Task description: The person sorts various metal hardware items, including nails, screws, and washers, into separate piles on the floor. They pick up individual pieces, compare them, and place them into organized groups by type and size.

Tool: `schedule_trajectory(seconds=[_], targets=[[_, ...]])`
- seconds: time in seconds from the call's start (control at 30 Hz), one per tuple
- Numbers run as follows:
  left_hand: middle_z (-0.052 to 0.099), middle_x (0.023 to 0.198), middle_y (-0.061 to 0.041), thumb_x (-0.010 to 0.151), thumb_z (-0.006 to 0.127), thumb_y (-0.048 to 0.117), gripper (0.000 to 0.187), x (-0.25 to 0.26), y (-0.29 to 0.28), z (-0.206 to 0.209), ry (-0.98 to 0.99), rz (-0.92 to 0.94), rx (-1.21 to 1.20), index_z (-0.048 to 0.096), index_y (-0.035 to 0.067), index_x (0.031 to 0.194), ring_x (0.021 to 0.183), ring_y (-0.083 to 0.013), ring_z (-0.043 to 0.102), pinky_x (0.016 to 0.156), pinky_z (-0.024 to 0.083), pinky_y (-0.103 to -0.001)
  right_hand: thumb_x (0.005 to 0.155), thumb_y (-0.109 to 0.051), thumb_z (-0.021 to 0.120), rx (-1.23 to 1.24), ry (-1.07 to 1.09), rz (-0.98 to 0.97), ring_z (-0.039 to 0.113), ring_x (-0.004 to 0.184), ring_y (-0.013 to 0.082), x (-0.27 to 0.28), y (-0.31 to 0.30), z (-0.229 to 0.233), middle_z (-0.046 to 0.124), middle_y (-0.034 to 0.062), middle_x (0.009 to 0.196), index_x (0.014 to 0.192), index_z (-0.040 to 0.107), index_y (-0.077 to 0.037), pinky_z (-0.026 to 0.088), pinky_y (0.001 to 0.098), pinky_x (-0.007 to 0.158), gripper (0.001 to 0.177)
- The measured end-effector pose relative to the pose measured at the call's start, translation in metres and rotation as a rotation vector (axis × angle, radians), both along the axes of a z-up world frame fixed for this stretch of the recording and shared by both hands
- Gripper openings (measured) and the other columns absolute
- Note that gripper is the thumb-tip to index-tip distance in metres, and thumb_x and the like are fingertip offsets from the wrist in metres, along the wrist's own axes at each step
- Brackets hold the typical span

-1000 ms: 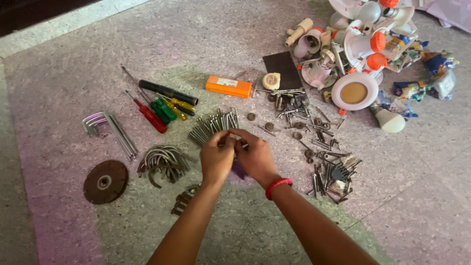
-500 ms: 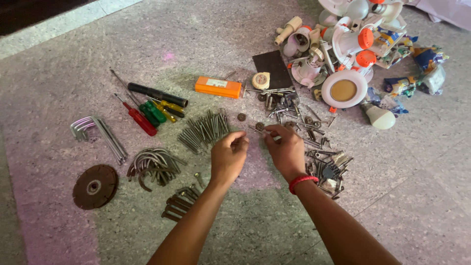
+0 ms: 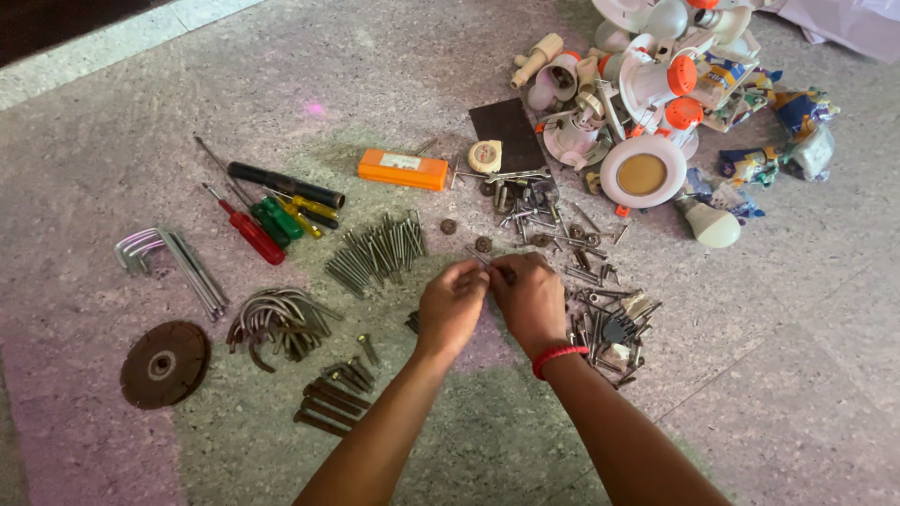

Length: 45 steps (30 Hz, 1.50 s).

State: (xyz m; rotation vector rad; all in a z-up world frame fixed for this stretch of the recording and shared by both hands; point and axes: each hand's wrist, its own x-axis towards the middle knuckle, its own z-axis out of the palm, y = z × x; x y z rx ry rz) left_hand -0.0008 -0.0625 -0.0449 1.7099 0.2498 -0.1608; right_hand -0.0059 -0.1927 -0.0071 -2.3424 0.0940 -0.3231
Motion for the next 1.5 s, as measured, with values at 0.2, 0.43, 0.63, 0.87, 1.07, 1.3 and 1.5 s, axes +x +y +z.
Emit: schedule_trajectory(seconds=[0.2,0.43,0.63,0.87,1.07,1.3,1.5], targets=[[0.079,0.107,-0.011,0.091,0.07,0.022,0.037,-0.002,0.0,0.003,-0.043,-0.007,-0.092,0.07,-0.002,0.12,0.099,-0.0158,0.074,0.089,0.057,-0.027,0.086,-0.022,0.077,0.15,0.18,-0.111,0.078,0.081,0.0255,-0.006,0.01,0.004,0.079,0.0131,0.089,0.096,0.08,-0.009,0.061,0.0362,0.074,0.017],[0.077,0.112,-0.012,0.091,0.071,0.02,0.04,-0.002,0.013,0.01,-0.062,0.029,-0.118,0.068,-0.002,0.124,0.103,-0.0177,0.073,0.092,0.056,-0.03,0.089,-0.018,0.073,0.412,0.258,-0.091,0.077,0.077,0.0136,-0.005,0.022,-0.001,0.081,0.0082,0.087,0.102,0.079,-0.006,0.06,0.0296,0.071,0.019],[0.074,0.122,-0.014,0.09,0.071,0.017,0.044,0.004,0.032,0.011,-0.047,0.048,-0.095,0.065,-0.002,0.13,0.11,-0.0176,0.071,0.095,0.055,-0.029,0.09,-0.014,0.072,0.509,0.2,-0.012,0.076,0.08,0.0121,0.007,0.041,-0.012,0.081,0.0063,0.09,0.106,0.078,-0.005,0.06,0.0284,0.071,0.019],[0.072,0.125,-0.012,0.089,0.07,0.01,0.051,0.017,0.054,-0.013,-0.144,0.04,-0.212,0.057,-0.003,0.137,0.111,-0.0153,0.069,0.097,0.054,-0.027,0.088,-0.017,0.076,0.476,0.172,-0.016,0.078,0.082,0.0139,0.021,0.068,-0.016,0.081,0.0076,0.092,0.105,0.079,-0.008,0.06,0.0293,0.073,0.019],[0.076,0.112,-0.01,0.089,0.072,0.01,0.045,0.026,0.064,-0.02,-0.119,0.057,-0.212,0.065,-0.004,0.132,0.1,-0.0114,0.069,0.091,0.054,-0.026,0.087,-0.022,0.076,0.356,0.136,-0.072,0.079,0.08,0.0172,0.025,0.086,-0.01,0.08,0.0089,0.089,0.103,0.081,-0.012,0.061,0.0318,0.071,0.019],[0.076,0.108,-0.003,0.088,0.074,0.01,0.043,0.026,0.066,-0.024,-0.071,0.04,-0.308,0.067,-0.003,0.128,0.097,-0.0078,0.069,0.087,0.054,-0.023,0.088,-0.026,0.077,0.421,0.155,-0.163,0.079,0.075,0.0166,0.027,0.09,-0.011,0.081,0.0068,0.086,0.101,0.08,-0.014,0.061,0.0313,0.069,0.018],[0.066,0.091,0.0,0.089,0.073,0.013,0.047,0.015,0.068,-0.017,-0.065,0.037,-0.265,0.065,0.0,0.133,0.083,-0.0072,0.058,0.075,0.049,-0.024,0.084,-0.026,0.08,0.337,0.175,-0.121,0.078,0.074,0.0159,0.023,0.089,-0.008,0.081,0.0065,0.085,0.1,0.083,-0.019,0.06,0.0312,0.068,0.018]])
